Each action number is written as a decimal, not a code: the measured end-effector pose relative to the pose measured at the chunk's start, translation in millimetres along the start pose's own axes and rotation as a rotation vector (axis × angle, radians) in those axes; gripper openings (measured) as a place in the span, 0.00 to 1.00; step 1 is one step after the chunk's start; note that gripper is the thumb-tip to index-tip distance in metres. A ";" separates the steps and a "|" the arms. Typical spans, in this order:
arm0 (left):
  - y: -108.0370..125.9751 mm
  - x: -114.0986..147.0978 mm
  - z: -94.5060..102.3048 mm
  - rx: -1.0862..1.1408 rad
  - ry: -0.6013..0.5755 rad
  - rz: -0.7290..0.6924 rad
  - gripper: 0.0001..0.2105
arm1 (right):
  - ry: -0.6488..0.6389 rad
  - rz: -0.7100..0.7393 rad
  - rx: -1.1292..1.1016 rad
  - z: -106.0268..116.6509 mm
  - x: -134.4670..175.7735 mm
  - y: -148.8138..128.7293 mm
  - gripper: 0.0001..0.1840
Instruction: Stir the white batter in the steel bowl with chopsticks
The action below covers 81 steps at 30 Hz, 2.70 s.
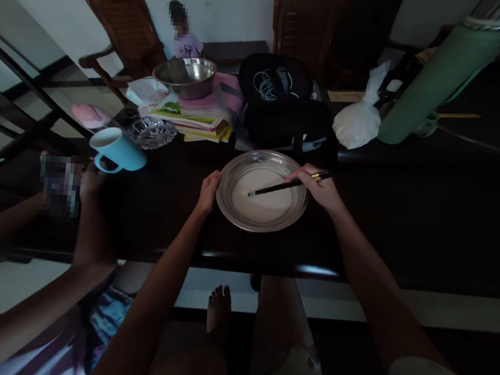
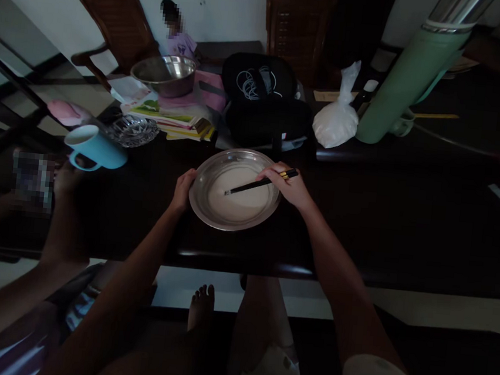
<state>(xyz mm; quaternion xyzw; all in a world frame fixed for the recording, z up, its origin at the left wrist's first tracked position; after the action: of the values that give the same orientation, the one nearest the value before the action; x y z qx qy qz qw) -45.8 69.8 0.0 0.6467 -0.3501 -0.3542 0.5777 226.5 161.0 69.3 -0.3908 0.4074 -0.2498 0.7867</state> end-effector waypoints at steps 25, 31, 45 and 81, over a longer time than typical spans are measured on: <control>3.0 0.9 -0.4 -0.021 -0.014 -0.031 0.19 | 0.402 -0.125 -0.111 52.0 2.2 35.3 0.25; 3.2 0.8 -0.6 -0.006 -0.013 -0.022 0.19 | 0.171 -0.093 -0.173 21.6 0.4 20.8 0.25; 5.3 2.9 -2.3 -0.003 0.006 0.000 0.18 | 0.294 -0.103 -0.160 37.1 2.0 23.9 0.26; 3.3 0.9 -0.1 -0.029 -0.008 -0.024 0.18 | 0.047 -0.104 -0.104 6.4 -1.0 18.0 0.24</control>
<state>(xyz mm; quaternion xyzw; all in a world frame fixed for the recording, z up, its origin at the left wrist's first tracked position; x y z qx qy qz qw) -45.4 68.8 3.3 0.6410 -0.3397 -0.3687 0.5812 232.6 174.6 57.3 -0.4458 0.4173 -0.2778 0.7416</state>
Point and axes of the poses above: each hand's wrist, its own x-axis away from the middle knuckle, its own z-axis out of the back of the hand, y = z × x, the point moved 9 cm from there along -x, towards the middle knuckle, and after that the axes turned 5 degrees about x, right-handed, at the moved point
